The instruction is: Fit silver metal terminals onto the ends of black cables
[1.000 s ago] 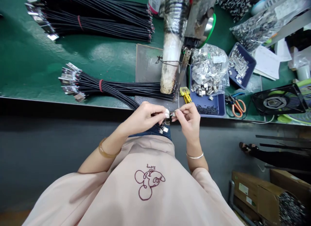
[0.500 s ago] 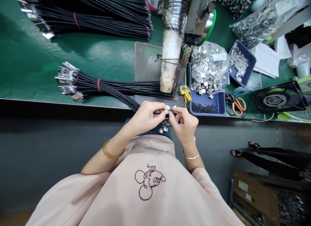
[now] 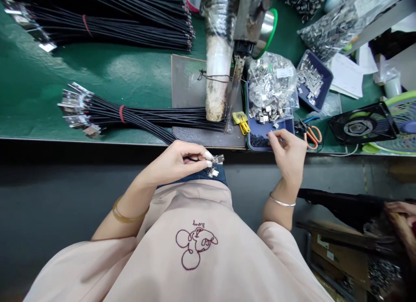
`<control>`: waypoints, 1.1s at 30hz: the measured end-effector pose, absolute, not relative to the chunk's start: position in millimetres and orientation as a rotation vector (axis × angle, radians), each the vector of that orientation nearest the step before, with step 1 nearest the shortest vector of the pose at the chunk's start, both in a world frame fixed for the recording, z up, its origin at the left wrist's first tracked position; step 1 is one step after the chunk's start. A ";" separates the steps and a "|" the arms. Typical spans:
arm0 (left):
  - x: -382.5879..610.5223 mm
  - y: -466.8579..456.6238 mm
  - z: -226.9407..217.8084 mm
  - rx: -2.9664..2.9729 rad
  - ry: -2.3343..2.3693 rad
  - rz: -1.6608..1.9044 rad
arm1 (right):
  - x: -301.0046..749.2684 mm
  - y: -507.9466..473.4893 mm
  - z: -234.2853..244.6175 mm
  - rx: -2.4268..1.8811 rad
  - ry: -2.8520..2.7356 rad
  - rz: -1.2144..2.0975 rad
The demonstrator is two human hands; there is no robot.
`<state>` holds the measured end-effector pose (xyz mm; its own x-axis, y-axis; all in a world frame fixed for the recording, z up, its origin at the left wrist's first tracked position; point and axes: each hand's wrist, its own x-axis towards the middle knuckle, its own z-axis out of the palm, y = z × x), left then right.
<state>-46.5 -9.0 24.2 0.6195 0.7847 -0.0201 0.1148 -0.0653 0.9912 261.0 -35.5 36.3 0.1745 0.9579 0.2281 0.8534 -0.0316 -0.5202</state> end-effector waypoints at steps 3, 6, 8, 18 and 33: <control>-46.2 -9.6 27.5 1.630 0.766 0.593 | 284.3 -16.0 29.7 -1.974 -1.883 0.294; -47.7 -12.7 32.2 1.801 0.804 0.579 | 292.4 -4.1 28.4 -1.982 -1.972 0.437; -51.5 -15.6 37.2 1.918 0.827 0.587 | 293.3 -0.9 32.4 -1.962 -2.058 0.481; -40.2 -10.2 40.2 2.158 0.785 0.589 | 288.6 -8.5 37.9 -1.955 -2.015 0.378; 2.1 1.2 -0.3 1.771 1.090 0.971 | 182.3 -48.7 4.2 -1.569 -1.419 0.714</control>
